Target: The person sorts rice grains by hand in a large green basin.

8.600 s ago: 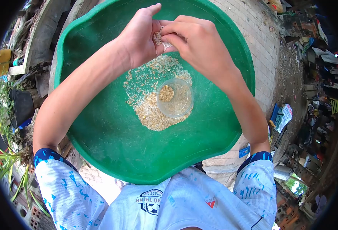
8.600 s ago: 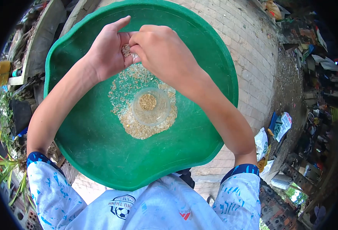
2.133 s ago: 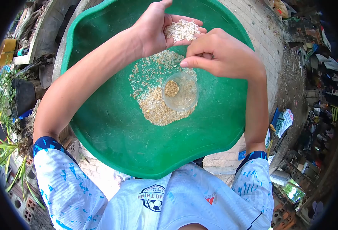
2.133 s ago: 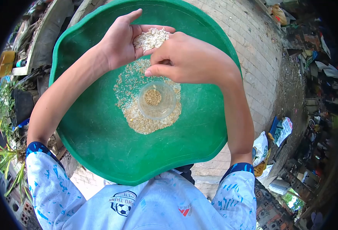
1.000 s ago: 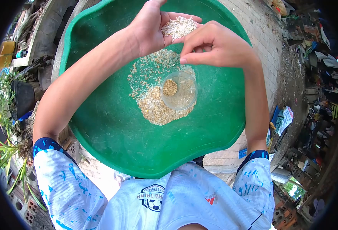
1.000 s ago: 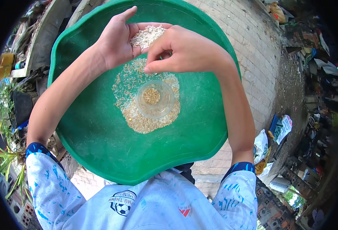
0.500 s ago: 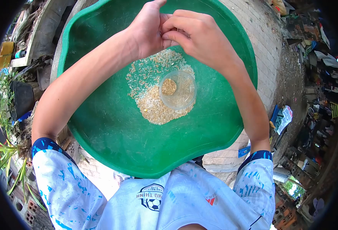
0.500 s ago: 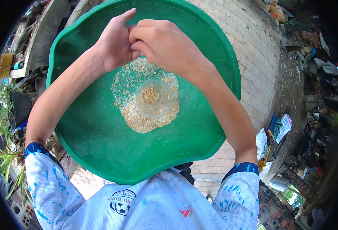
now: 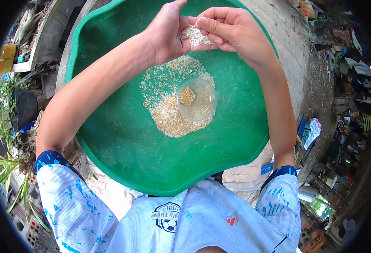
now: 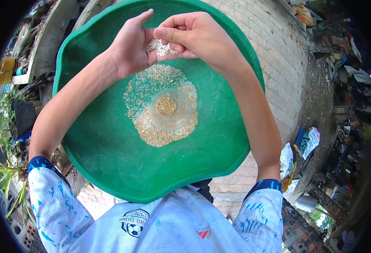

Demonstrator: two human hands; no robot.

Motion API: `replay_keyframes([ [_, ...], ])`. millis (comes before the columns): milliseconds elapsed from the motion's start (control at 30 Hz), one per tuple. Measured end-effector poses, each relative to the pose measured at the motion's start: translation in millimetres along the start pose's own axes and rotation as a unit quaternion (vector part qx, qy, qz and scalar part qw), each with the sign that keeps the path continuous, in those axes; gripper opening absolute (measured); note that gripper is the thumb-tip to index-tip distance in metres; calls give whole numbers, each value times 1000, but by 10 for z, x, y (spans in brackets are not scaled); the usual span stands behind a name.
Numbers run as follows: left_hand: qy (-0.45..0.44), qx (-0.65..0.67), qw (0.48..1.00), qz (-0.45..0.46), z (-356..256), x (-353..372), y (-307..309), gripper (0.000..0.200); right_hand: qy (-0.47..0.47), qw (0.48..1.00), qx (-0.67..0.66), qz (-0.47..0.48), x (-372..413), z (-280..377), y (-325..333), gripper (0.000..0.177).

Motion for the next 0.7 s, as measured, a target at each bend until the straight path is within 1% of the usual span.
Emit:
replay_keyframes([
  [67, -6, -23, 1000, 16, 2, -4, 11, 72, 1, 1000, 7, -16, -16, -29, 30, 21],
  [200, -10, -19, 1000, 17, 20, -23, 42, 72, -4, 1000, -14, -22, -7, -27, 41, 22],
  [300, -4, -25, 999, 30, 22, -31, 31, 72, -9, 999, -41, 3, -7, -33, 40, 23],
  [367, 2, 2, 1000, -9, 17, 6, -28, 71, -23, 997, -73, 17, 13, -1, 15, 22],
  [400, 2, 2, 1000, -9, 16, -10, 6, 71, -23, 997, -73, 18, 11, 7, 20, 22],
  [467, 6, -19, 1000, 20, 14, -55, 77, 71, -29, 997, -74, 24, 15, 8, 26, 19],
  [500, 6, -19, 1000, 20, 21, -83, 120, 71, -29, 997, -74, 24, 14, 2, 26, 19],
  [567, 4, -21, 999, 50, 11, -66, 100, 71, -6, 1000, -5, -7, 4, -11, 48, 18],
  [600, 4, -20, 999, 50, 23, -68, 89, 71, -7, 1000, -5, -6, -6, -33, 51, 18],
  [667, -8, -6, 1000, -2, 10, -8, -1, 73, 23, 996, 64, -53, -16, -43, 108, 16],
  [700, -7, -6, 1000, -2, 2, -4, -7, 73, 22, 996, 64, -53, 5, -16, 121, 16],
])
Point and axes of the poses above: each hand's wrist, its own x-axis away from the middle knuckle, its own y-axis out of the back of the hand, z = x × y, the point moved 4 cm from there along -x, towards the middle knuckle, and after that the axes turned 4 degrees about y, right-handed, at the moved point
